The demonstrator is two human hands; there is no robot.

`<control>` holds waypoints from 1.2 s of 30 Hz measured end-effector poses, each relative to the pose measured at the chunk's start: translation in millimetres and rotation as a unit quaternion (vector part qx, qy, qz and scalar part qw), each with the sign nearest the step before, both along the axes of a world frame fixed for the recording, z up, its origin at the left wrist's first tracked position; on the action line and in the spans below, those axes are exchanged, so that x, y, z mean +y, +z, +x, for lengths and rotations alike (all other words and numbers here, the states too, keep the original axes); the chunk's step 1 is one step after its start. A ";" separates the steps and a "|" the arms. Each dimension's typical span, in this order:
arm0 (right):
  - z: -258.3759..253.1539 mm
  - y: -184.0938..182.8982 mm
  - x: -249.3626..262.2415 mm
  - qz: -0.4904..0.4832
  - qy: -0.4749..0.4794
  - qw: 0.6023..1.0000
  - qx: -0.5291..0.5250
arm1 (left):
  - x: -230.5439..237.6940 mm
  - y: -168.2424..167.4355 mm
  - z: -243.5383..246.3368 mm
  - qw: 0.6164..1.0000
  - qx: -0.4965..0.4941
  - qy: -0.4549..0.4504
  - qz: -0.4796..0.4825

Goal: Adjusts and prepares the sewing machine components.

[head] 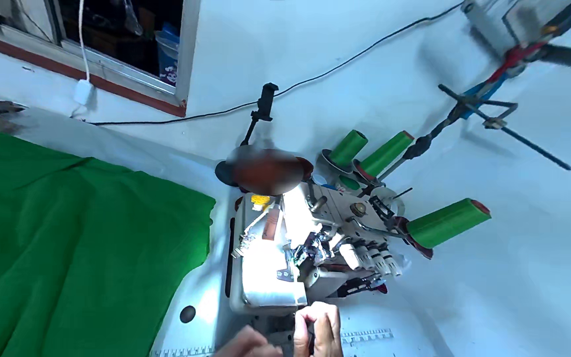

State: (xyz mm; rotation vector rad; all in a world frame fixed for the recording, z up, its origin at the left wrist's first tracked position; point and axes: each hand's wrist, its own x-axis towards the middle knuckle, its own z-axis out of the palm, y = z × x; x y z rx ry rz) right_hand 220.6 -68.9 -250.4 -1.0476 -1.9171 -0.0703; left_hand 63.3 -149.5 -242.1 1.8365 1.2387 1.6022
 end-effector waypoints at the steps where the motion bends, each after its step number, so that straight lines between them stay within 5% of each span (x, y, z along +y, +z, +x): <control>1: 4.5 -6.0 0.3 -0.008 0.013 1.000 0.017 | 4.1 14.8 -2.9 0.999 0.027 0.043 -0.005; 5: 33.9 -24.7 4.7 -0.062 0.004 0.998 0.019 | 59.4 38.4 -2.5 0.969 0.093 0.220 -0.056; 11: 81.5 -61.0 12.6 -0.144 0.003 0.988 0.062 | 112.9 58.7 11.0 0.960 0.038 0.205 -0.185; 15: 78.6 -68.7 14.3 -0.092 -0.007 0.995 0.045 | 120.9 70.2 15.2 0.938 0.076 0.233 -0.246; 28: 71.5 -69.1 12.6 -0.075 -0.048 0.995 0.038 | 113.4 46.5 6.1 0.953 0.081 0.263 -0.125; 36: 71.6 -71.4 13.7 -0.065 -0.052 0.996 0.030 | 109.0 47.2 -13.3 0.974 0.060 0.182 -0.123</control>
